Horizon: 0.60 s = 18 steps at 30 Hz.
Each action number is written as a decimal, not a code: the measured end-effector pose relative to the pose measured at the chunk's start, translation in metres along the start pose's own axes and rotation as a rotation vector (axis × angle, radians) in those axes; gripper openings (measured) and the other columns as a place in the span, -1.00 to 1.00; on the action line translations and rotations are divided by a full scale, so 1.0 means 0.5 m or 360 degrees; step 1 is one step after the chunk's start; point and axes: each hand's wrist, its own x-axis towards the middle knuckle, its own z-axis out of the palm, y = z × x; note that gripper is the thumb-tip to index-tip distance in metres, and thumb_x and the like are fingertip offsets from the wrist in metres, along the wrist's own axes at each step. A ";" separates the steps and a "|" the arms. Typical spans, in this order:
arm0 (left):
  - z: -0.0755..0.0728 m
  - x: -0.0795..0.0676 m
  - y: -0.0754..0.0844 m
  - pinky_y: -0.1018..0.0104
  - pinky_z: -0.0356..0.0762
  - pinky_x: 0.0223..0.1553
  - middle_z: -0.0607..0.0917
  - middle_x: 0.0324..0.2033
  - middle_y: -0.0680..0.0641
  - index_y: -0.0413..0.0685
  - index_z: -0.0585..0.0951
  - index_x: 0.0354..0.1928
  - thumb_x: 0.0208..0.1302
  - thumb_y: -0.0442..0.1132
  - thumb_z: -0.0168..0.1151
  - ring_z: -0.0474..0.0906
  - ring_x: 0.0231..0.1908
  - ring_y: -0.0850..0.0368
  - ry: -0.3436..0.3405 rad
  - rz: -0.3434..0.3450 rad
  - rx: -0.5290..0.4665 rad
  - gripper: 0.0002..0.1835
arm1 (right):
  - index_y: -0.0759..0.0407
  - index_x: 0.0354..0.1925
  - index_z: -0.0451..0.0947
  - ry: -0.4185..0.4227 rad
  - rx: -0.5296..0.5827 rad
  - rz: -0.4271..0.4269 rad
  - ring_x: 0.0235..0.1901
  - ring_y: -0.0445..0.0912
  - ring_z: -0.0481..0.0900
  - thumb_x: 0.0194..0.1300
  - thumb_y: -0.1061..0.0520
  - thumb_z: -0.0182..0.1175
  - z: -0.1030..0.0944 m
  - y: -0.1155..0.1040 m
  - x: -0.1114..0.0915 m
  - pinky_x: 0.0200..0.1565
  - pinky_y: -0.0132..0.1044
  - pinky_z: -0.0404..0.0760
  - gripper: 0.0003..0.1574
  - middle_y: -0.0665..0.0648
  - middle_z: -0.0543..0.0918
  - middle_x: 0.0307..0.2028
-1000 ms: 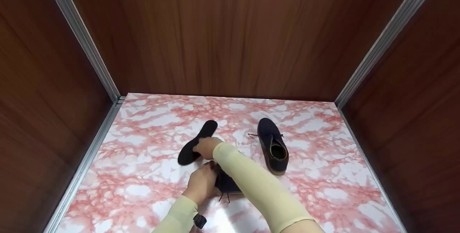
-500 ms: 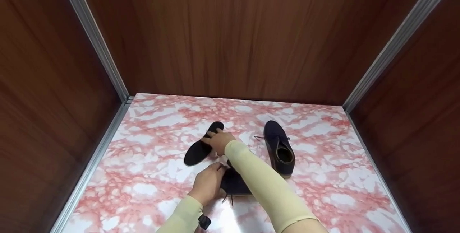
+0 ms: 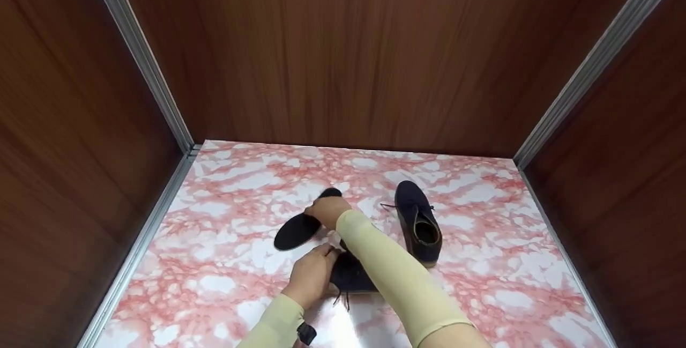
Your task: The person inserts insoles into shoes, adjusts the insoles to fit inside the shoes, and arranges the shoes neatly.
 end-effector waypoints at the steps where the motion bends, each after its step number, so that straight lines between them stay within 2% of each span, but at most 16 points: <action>1: 0.001 0.000 0.000 0.16 0.79 0.08 0.70 0.12 0.00 -0.06 0.71 0.23 -0.39 0.05 0.88 0.73 0.10 0.01 0.0003 0.0000 -0.0008 -0.03 | -0.25 0.43 0.59 0.0019 -0.0014 -0.0018 0.25 0.06 0.76 0.45 0.19 0.42 0.001 0.001 0.001 0.12 0.08 0.83 -0.33 0.07 0.76 0.29; 3: 0.000 0.001 -0.001 0.14 0.79 0.09 0.71 0.14 -0.02 -0.06 0.71 0.24 -0.38 0.05 0.89 0.73 0.11 -0.01 0.0002 -0.0003 -0.0017 -0.02 | -0.20 0.35 0.64 0.0052 -0.0040 -0.0046 0.14 0.05 0.79 0.43 0.19 0.44 0.003 0.002 0.002 0.06 0.04 0.84 -0.40 0.09 0.78 0.18; 10: -0.001 0.004 0.000 0.11 0.77 0.15 0.72 0.21 -0.08 -0.07 0.69 0.29 -0.32 0.06 0.87 0.73 0.17 -0.06 -0.0015 -0.0007 -0.0014 -0.01 | -0.17 0.31 0.66 0.0035 0.0018 -0.0021 0.07 0.09 0.80 0.48 0.17 0.39 0.008 0.006 0.000 0.03 0.01 0.84 -0.50 0.12 0.77 0.14; 15: 0.000 0.004 -0.001 0.11 0.79 0.12 0.73 0.19 -0.08 -0.08 0.70 0.28 -0.32 0.07 0.87 0.74 0.15 -0.06 -0.0013 -0.0012 0.0008 -0.01 | -0.13 0.23 0.71 0.0058 0.0016 -0.0052 0.09 0.04 0.81 0.48 0.15 0.37 0.008 0.006 -0.001 0.03 0.03 0.85 -0.59 0.09 0.83 0.10; 18: -0.001 0.003 -0.001 0.09 0.79 0.11 0.72 0.18 -0.08 -0.07 0.69 0.28 -0.31 0.08 0.87 0.73 0.13 -0.07 -0.0036 -0.0018 -0.0014 -0.02 | -0.13 0.24 0.70 0.0056 0.0030 -0.0053 0.11 0.03 0.79 0.40 0.10 0.46 0.007 0.005 -0.004 0.07 0.01 0.84 -0.53 0.09 0.82 0.10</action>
